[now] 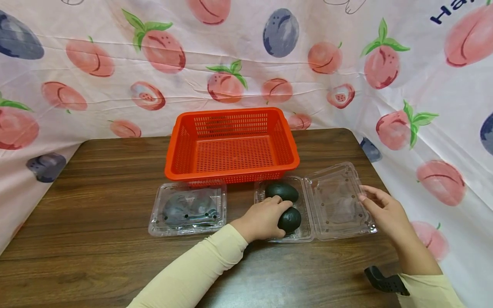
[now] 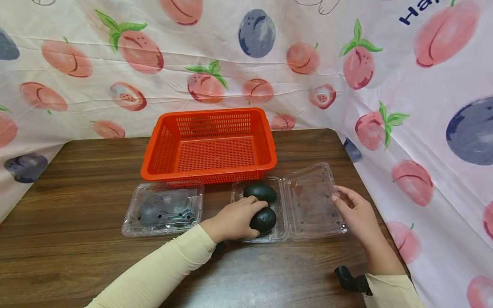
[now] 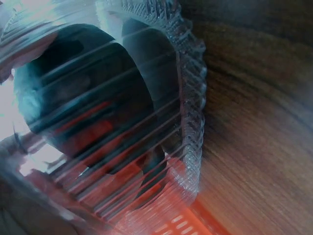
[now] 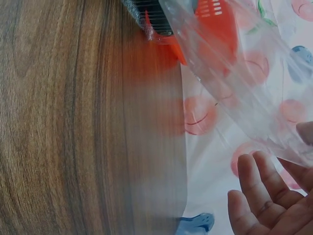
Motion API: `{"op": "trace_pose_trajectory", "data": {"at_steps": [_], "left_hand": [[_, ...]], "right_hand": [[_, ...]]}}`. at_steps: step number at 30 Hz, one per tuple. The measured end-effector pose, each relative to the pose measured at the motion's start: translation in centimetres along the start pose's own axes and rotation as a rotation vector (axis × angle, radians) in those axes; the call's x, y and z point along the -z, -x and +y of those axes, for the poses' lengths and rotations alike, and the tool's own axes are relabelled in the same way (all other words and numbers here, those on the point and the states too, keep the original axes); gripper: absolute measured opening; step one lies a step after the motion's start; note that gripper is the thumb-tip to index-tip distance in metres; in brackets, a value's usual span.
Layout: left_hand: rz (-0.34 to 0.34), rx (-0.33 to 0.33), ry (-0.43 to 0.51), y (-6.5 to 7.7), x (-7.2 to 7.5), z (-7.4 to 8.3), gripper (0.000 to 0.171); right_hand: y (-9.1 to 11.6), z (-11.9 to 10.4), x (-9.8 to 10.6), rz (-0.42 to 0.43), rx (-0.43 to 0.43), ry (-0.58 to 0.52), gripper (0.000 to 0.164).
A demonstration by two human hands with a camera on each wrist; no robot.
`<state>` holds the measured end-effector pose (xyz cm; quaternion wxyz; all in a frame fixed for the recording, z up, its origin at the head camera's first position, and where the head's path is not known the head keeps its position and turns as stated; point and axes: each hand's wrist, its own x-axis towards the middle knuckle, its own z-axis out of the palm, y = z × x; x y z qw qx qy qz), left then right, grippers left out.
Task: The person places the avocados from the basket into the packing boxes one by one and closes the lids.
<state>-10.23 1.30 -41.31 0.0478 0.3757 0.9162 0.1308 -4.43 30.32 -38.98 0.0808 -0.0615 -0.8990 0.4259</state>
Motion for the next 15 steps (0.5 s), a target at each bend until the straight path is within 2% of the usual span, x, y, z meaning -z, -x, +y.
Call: {"op": "trace_pose_trajectory", "data": {"at_steps": [15], "left_hand": [[-0.010,-0.017,-0.022,-0.31,-0.21,0.18,0.063]], "right_hand": [[1.00,-0.64,0.13,0.002,0.022,0.013,0.045]]}}
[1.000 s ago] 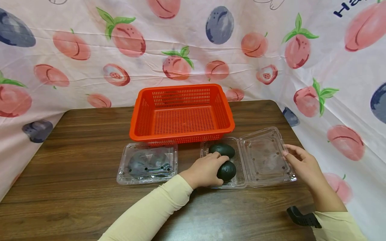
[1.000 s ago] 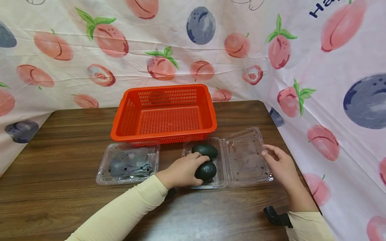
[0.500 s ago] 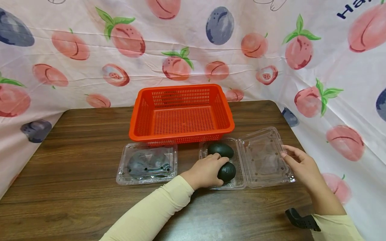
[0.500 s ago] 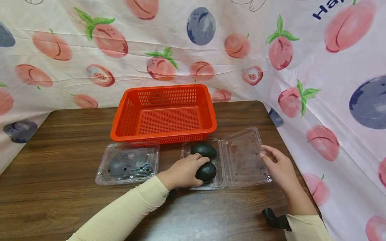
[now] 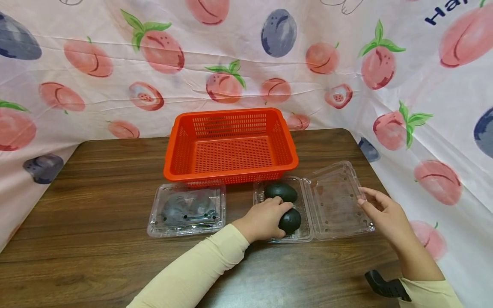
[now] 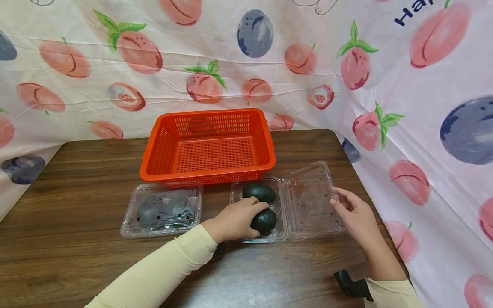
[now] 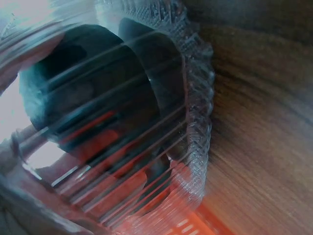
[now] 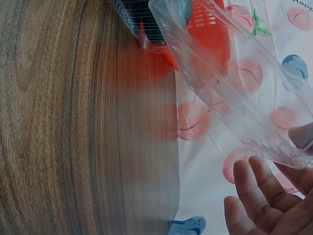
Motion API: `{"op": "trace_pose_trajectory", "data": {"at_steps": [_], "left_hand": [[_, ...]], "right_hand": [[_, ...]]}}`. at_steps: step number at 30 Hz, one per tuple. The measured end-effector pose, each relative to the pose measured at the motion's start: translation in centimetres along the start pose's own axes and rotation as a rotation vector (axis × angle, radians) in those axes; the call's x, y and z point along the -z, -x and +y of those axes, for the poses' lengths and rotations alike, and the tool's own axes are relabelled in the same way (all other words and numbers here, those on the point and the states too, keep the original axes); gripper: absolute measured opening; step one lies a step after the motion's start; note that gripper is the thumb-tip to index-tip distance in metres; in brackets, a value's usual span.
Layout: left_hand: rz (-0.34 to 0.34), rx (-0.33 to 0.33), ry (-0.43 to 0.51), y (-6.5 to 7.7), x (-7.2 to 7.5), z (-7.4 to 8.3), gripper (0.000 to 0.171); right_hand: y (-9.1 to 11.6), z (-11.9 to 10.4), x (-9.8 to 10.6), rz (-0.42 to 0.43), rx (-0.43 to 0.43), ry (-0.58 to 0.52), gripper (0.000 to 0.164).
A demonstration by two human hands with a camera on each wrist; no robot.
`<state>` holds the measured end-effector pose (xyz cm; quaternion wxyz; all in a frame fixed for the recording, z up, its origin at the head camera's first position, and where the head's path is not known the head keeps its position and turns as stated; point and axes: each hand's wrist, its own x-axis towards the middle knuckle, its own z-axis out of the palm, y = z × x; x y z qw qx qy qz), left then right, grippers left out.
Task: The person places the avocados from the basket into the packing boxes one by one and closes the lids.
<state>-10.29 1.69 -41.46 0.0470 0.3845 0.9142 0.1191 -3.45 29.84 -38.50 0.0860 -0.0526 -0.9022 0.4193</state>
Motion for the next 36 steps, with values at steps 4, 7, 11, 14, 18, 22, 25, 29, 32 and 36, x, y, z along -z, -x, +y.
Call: {"op": "trace_pose_trajectory", "data": {"at_steps": [4,7,11,14,18,22,25,29,32,36], "left_hand": [[-0.003,-0.007,-0.007,-0.1,-0.1,0.0,0.061],[-0.010,-0.010,0.002,-0.2,-0.1,0.1,0.062],[-0.023,-0.002,0.030,0.1,0.0,0.1,0.064],[-0.023,0.003,0.049,0.3,0.2,0.1,0.064],[-0.008,-0.005,0.063,0.5,0.2,0.1,0.063],[0.004,-0.009,0.070,0.6,0.2,0.1,0.063],[0.005,-0.007,0.074,0.7,0.3,0.1,0.062],[0.000,-0.009,0.087,0.8,0.3,0.1,0.061],[0.002,-0.006,0.107,0.9,0.4,0.0,0.060],[0.017,0.003,0.122,1.1,0.7,-0.1,0.057]], "right_hand": [[-0.1,0.0,-0.1,0.018,0.015,-0.003,0.042],[-0.1,0.1,-0.1,0.025,0.023,-0.014,0.041],[-0.2,0.1,-0.2,0.031,0.041,-0.036,0.040],[-0.1,0.1,-0.2,0.033,0.045,-0.047,0.040],[-0.1,0.2,-0.2,0.035,0.034,-0.032,0.041],[-0.1,0.1,-0.2,0.040,0.031,-0.016,0.040],[-0.1,0.1,-0.1,0.044,0.032,-0.010,0.039],[-0.1,0.1,0.0,0.048,0.032,-0.014,0.037],[-0.2,0.1,0.0,0.050,0.036,-0.023,0.037],[-0.2,0.2,0.1,0.051,0.051,-0.020,0.037]]}}
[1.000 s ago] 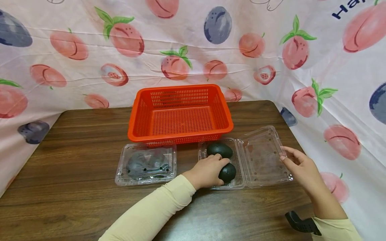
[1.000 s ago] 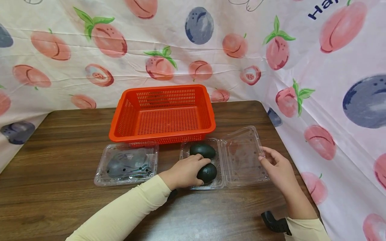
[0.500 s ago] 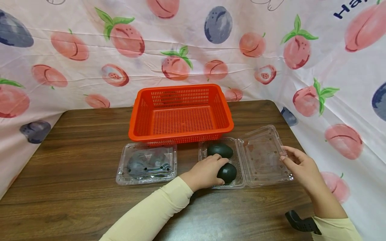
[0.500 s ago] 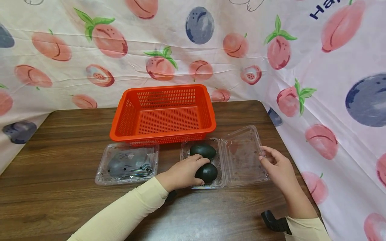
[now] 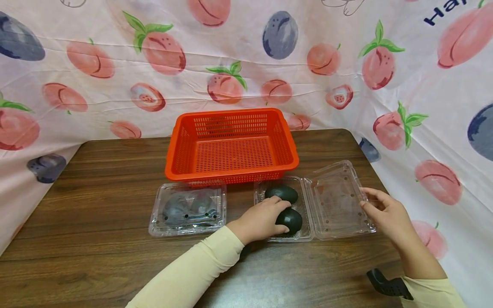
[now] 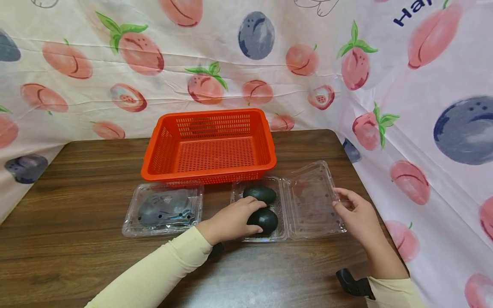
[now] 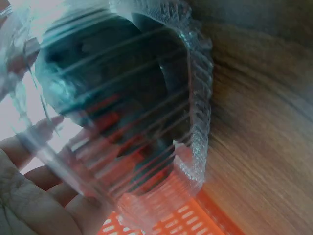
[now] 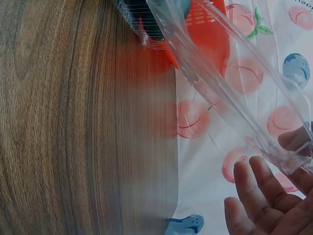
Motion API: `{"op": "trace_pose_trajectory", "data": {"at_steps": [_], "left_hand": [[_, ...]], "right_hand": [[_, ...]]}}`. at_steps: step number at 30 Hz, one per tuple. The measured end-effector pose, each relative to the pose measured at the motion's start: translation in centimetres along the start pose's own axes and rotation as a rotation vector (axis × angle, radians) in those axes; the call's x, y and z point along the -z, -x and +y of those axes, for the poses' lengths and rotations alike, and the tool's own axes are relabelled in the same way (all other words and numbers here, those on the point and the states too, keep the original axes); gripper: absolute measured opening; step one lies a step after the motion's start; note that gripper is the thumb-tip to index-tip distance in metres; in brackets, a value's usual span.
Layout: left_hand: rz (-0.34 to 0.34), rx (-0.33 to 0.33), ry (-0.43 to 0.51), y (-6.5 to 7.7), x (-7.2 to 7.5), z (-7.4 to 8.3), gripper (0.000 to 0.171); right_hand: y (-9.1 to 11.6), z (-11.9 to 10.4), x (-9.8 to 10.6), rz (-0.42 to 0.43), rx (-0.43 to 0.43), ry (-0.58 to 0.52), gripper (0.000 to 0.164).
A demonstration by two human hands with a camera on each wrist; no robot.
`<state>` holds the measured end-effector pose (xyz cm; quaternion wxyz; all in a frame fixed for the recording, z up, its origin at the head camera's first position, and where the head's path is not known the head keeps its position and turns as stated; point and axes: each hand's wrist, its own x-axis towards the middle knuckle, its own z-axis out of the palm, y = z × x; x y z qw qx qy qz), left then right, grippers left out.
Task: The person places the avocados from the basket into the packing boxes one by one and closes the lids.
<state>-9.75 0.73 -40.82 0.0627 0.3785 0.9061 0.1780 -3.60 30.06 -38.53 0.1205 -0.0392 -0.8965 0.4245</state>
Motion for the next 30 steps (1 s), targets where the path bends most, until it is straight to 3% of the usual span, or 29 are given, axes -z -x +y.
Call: {"op": "trace_pose_trajectory", "data": {"at_steps": [21,30], "left_hand": [[0.199,0.102,0.084,0.1,1.2,-0.9,0.041],[0.264,0.208,0.073,0.2,1.3,-0.9,0.041]], "right_hand": [[-0.3,0.0,0.7,-0.029,0.026,0.056,0.037],[-0.5,0.1,1.2,-0.042,0.061,0.077,0.036]]}}
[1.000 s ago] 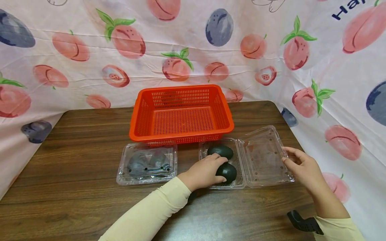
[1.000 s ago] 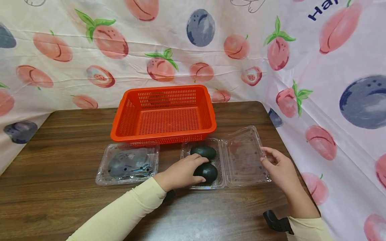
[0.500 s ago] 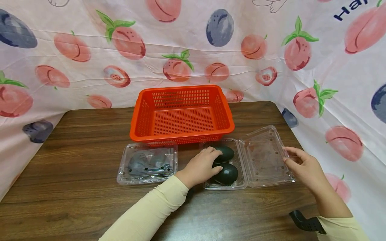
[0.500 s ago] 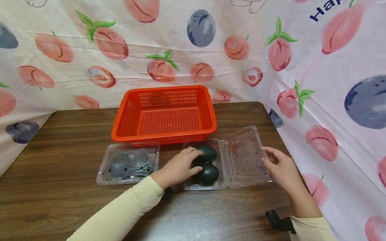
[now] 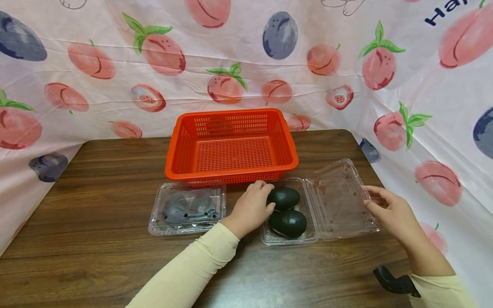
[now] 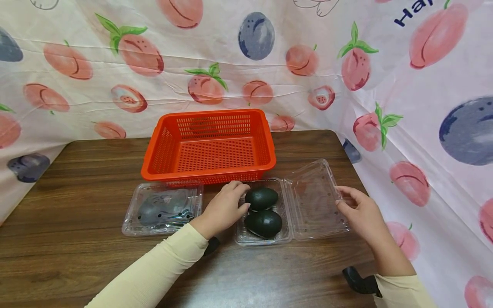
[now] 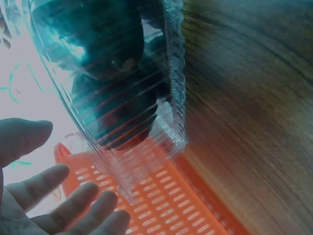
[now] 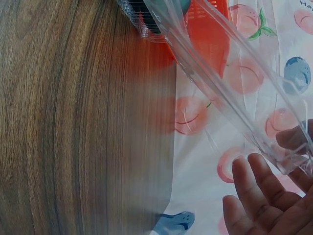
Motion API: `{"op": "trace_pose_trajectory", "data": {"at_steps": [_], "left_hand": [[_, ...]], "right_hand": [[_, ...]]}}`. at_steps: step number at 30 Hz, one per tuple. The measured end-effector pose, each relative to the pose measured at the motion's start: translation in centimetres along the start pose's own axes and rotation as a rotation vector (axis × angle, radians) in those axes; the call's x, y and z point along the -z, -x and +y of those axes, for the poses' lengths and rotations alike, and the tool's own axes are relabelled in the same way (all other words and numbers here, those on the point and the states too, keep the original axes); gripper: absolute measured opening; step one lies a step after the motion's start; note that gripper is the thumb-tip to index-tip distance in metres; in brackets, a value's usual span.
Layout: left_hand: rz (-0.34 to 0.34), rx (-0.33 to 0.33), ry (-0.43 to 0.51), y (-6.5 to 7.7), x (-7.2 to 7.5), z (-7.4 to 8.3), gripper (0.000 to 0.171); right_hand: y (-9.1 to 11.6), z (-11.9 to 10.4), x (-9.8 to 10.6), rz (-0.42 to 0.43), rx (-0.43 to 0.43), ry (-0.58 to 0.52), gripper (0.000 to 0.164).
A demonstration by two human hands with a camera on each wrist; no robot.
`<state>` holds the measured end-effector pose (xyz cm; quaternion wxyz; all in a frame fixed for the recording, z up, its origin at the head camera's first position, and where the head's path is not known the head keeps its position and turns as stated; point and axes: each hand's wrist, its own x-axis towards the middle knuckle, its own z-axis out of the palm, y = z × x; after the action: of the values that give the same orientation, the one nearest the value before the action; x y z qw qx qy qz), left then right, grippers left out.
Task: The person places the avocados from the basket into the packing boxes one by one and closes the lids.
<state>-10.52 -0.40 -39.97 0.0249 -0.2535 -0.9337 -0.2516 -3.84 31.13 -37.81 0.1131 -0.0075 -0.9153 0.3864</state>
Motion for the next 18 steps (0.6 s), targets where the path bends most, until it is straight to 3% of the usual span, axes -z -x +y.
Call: {"op": "trace_pose_trajectory", "data": {"at_steps": [7,18], "left_hand": [[0.031,0.076,-0.017,-0.4,-0.3,-0.3,0.040],[0.003,0.235,0.023,-1.7,-0.4,-0.4,0.045]], "right_hand": [[-0.2,0.1,0.3,-0.014,0.013,0.005,0.036],[-0.5,0.3,0.6,-0.009,0.035,0.038,0.036]]}}
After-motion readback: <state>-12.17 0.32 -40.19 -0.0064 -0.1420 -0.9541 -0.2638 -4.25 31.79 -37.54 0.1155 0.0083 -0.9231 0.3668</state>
